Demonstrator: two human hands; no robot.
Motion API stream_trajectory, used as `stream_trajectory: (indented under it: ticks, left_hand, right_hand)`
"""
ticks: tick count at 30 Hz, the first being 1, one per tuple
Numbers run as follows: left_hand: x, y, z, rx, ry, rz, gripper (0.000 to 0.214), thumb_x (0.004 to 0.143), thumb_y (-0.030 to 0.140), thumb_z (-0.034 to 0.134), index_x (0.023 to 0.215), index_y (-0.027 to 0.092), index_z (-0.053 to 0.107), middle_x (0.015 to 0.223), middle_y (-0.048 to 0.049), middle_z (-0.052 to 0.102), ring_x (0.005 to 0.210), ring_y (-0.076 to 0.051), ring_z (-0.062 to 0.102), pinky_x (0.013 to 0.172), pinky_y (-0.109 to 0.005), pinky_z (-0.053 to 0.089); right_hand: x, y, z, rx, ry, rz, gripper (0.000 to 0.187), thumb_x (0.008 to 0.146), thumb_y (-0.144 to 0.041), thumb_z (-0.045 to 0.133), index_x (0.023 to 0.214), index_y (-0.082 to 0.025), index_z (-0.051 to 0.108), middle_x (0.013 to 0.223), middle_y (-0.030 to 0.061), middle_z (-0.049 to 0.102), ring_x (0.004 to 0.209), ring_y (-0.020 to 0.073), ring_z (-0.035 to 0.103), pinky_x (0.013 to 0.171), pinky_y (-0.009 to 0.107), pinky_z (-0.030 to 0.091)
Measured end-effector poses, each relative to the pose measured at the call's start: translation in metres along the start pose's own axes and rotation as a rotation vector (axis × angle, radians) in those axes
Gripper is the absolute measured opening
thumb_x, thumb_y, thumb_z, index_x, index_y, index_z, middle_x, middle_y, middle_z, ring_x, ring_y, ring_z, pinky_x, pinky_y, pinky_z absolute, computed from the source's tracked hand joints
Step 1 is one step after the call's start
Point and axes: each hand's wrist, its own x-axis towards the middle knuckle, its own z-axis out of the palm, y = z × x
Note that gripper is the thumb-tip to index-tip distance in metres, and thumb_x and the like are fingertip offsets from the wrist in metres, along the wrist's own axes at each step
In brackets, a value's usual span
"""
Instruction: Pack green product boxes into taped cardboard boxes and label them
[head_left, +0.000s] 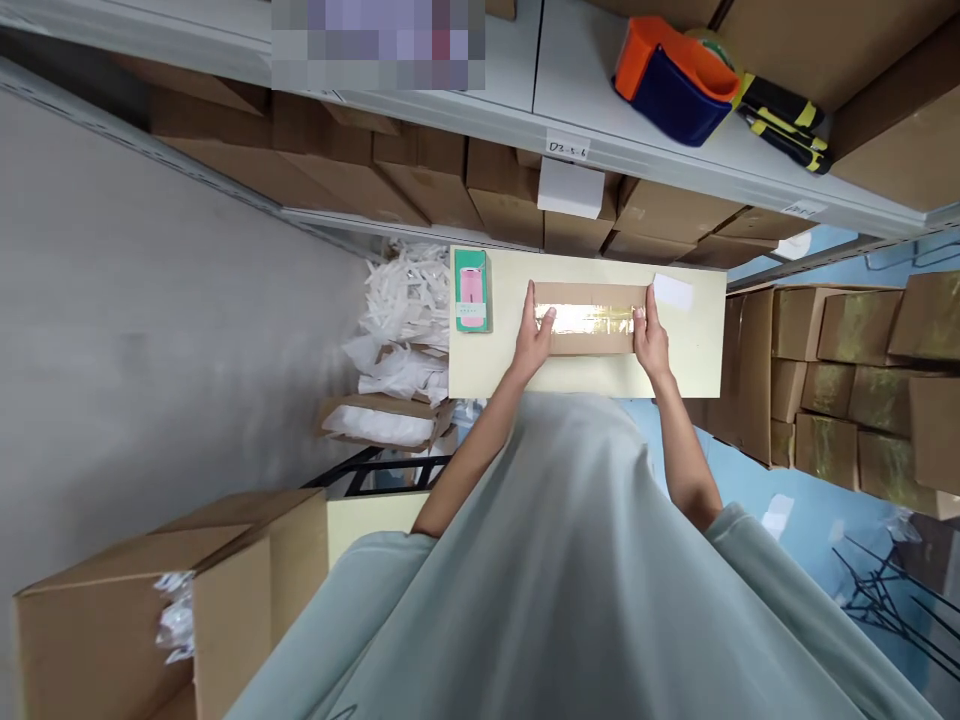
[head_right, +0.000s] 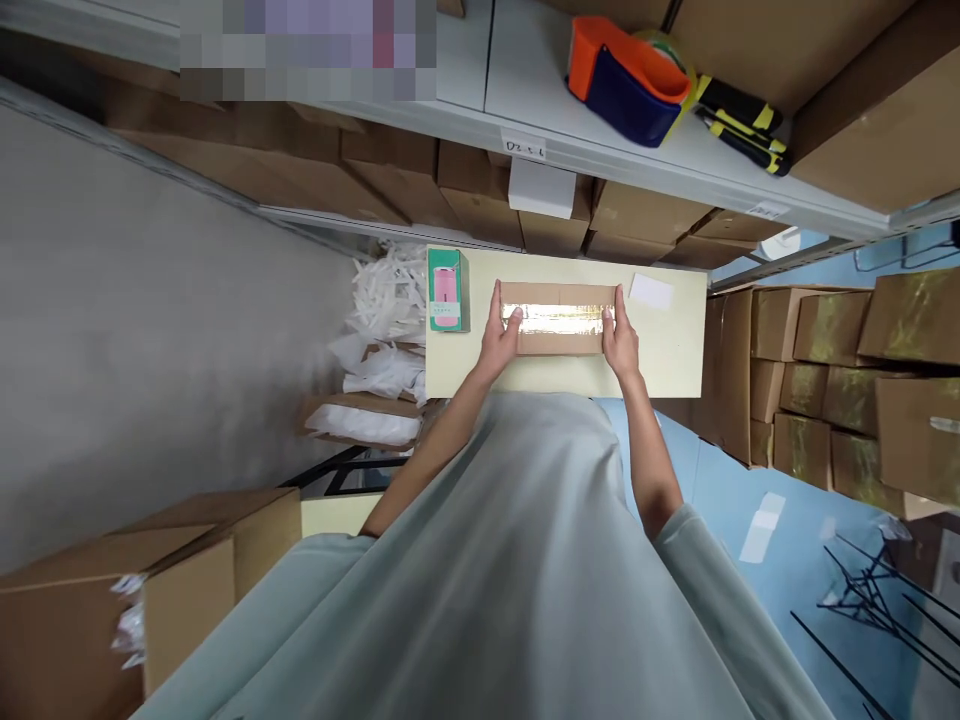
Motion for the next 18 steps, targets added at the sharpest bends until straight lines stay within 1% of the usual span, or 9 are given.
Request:
stream_trajectory:
  ticks: [2, 3, 7, 9, 11, 13, 15, 17, 18]
  left_hand:
    - [0.006, -0.005, 0.0, 0.013, 0.009, 0.006, 0.103, 0.107, 0.089, 0.042, 0.188, 0.033, 0.014, 0.195, -0.0047, 0.019, 0.183, -0.027, 0.011, 0.149, -0.044, 0.014]
    - [0.009, -0.008, 0.0, 0.021, 0.011, 0.006, 0.103, 0.106, 0.089, 0.043, 0.188, 0.033, 0.014, 0.196, -0.0042, 0.019, 0.182, -0.027, 0.012, 0.149, -0.044, 0.015]
    - [0.015, -0.013, 0.001, 0.075, 0.023, -0.007, 0.099, 0.108, 0.087, 0.042, 0.188, 0.035, 0.014, 0.196, -0.0033, 0.019, 0.182, -0.026, 0.015, 0.148, -0.048, 0.018]
    - [0.008, -0.011, 0.003, 0.092, 0.032, -0.015, 0.097, 0.109, 0.086, 0.041, 0.187, 0.035, 0.015, 0.195, -0.0043, 0.02, 0.182, -0.026, 0.017, 0.148, -0.048, 0.02]
    - [-0.005, -0.007, 0.006, 0.092, 0.036, -0.028, 0.099, 0.108, 0.087, 0.041, 0.187, 0.034, 0.016, 0.195, -0.0055, 0.021, 0.181, -0.027, 0.02, 0.147, -0.048, 0.022]
    - [-0.02, -0.005, 0.009, 0.094, 0.044, -0.037, 0.1, 0.107, 0.089, 0.042, 0.188, 0.035, 0.017, 0.195, -0.0057, 0.022, 0.181, -0.027, 0.021, 0.147, -0.047, 0.021]
    - [-0.031, -0.003, 0.011, 0.106, 0.058, -0.037, 0.101, 0.106, 0.089, 0.042, 0.187, 0.036, 0.017, 0.194, -0.0052, 0.026, 0.181, -0.027, 0.021, 0.147, -0.046, 0.021]
    - [-0.032, -0.002, 0.011, 0.111, 0.069, -0.04, 0.101, 0.106, 0.09, 0.043, 0.187, 0.036, 0.018, 0.193, -0.005, 0.028, 0.181, -0.028, 0.022, 0.147, -0.046, 0.022]
    - [-0.029, -0.001, 0.011, 0.108, 0.071, -0.043, 0.102, 0.105, 0.091, 0.043, 0.187, 0.036, 0.018, 0.193, -0.0054, 0.029, 0.18, -0.028, 0.023, 0.147, -0.047, 0.022]
  right_hand:
    - [0.007, 0.004, 0.001, -0.012, -0.005, -0.03, 0.075, 0.121, -0.059, 0.021, 0.189, -0.029, 0.009, 0.173, 0.0113, 0.062, 0.128, 0.0349, 0.079, 0.105, 0.05, 0.064]
    - [0.011, 0.005, 0.002, -0.013, -0.005, -0.05, 0.075, 0.121, -0.059, 0.02, 0.189, -0.029, 0.009, 0.174, 0.0112, 0.061, 0.129, 0.0346, 0.078, 0.105, 0.049, 0.064]
    - [0.024, 0.009, 0.002, 0.036, -0.01, -0.094, 0.075, 0.122, -0.058, 0.02, 0.188, -0.023, 0.016, 0.17, 0.0146, 0.065, 0.133, 0.0362, 0.076, 0.109, 0.051, 0.062]
    - [0.019, 0.013, 0.001, 0.069, -0.016, -0.096, 0.076, 0.121, -0.06, 0.022, 0.188, -0.024, 0.017, 0.166, 0.0153, 0.068, 0.132, 0.0382, 0.076, 0.108, 0.054, 0.063]
    - [0.006, 0.018, 0.001, 0.079, -0.022, -0.101, 0.078, 0.12, -0.062, 0.022, 0.189, -0.025, 0.015, 0.165, 0.0159, 0.068, 0.132, 0.0392, 0.076, 0.107, 0.055, 0.064]
    - [-0.01, 0.023, 0.001, 0.065, -0.015, -0.111, 0.077, 0.12, -0.062, 0.02, 0.189, -0.028, 0.012, 0.171, 0.0146, 0.063, 0.136, 0.0386, 0.075, 0.106, 0.054, 0.065]
    - [-0.021, 0.027, 0.002, 0.045, -0.001, -0.125, 0.076, 0.12, -0.061, 0.018, 0.189, -0.031, 0.01, 0.179, 0.0113, 0.054, 0.141, 0.0372, 0.073, 0.106, 0.054, 0.066]
    - [-0.02, 0.028, 0.002, 0.042, 0.007, -0.14, 0.074, 0.12, -0.061, 0.017, 0.189, -0.032, 0.01, 0.181, 0.0094, 0.05, 0.144, 0.0364, 0.071, 0.105, 0.054, 0.066]
    - [-0.016, 0.028, 0.003, 0.047, 0.006, -0.145, 0.075, 0.12, -0.061, 0.017, 0.189, -0.032, 0.012, 0.18, 0.0097, 0.052, 0.143, 0.0366, 0.072, 0.105, 0.054, 0.066]
